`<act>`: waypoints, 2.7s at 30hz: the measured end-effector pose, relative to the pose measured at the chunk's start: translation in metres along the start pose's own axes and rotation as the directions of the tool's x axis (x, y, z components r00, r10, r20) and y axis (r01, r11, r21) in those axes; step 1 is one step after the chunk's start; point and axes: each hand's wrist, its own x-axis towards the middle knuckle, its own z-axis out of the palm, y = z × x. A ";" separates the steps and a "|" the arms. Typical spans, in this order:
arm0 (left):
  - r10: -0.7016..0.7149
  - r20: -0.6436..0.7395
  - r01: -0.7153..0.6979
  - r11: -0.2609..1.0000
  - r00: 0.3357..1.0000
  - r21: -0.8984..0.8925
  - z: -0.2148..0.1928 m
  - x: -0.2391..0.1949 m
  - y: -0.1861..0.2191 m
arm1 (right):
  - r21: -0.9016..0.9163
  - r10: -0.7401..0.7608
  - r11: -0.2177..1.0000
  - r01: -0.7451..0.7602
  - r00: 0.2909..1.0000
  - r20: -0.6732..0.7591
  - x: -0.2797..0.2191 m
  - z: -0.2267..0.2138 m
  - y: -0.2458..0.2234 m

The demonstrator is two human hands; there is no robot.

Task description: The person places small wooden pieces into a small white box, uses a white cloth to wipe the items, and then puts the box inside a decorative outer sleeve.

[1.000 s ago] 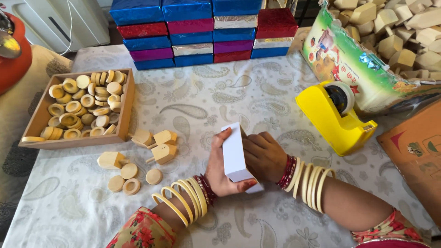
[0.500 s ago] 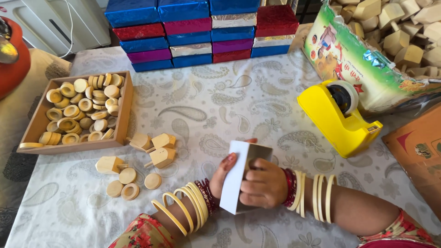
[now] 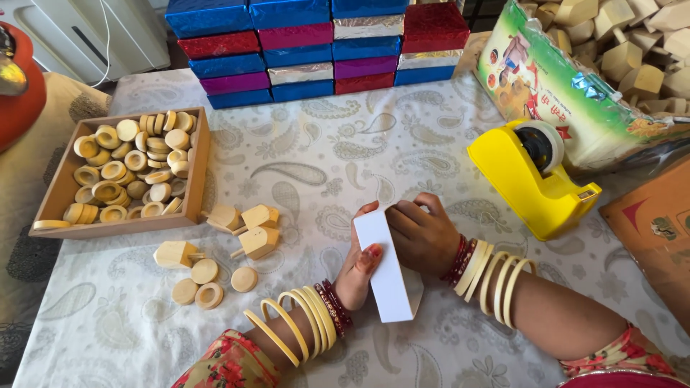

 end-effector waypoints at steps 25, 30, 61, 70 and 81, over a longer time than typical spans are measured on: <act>0.549 0.325 -0.582 0.396 0.770 0.710 -0.028 0.000 0.020 | 0.690 -0.042 0.633 -0.350 0.875 0.483 -0.038 0.033 -0.008; 0.500 0.409 -0.611 0.352 0.763 0.710 -0.031 0.002 0.024 | 0.828 -0.074 0.387 -0.406 0.881 0.467 -0.074 0.062 -0.018; 0.109 0.284 -0.143 0.984 0.953 0.104 -0.021 -0.004 0.007 | -0.286 -0.235 0.938 0.197 0.966 -0.104 -0.013 -0.013 0.018; 0.537 0.299 -0.612 0.639 0.789 0.465 -0.020 0.006 0.027 | 0.202 -0.052 0.979 -0.019 0.940 0.338 -0.025 0.006 -0.001; 0.464 0.353 -0.572 0.518 0.812 0.636 -0.046 0.014 0.019 | 0.453 0.176 0.716 -0.531 0.765 0.619 -0.032 0.035 0.003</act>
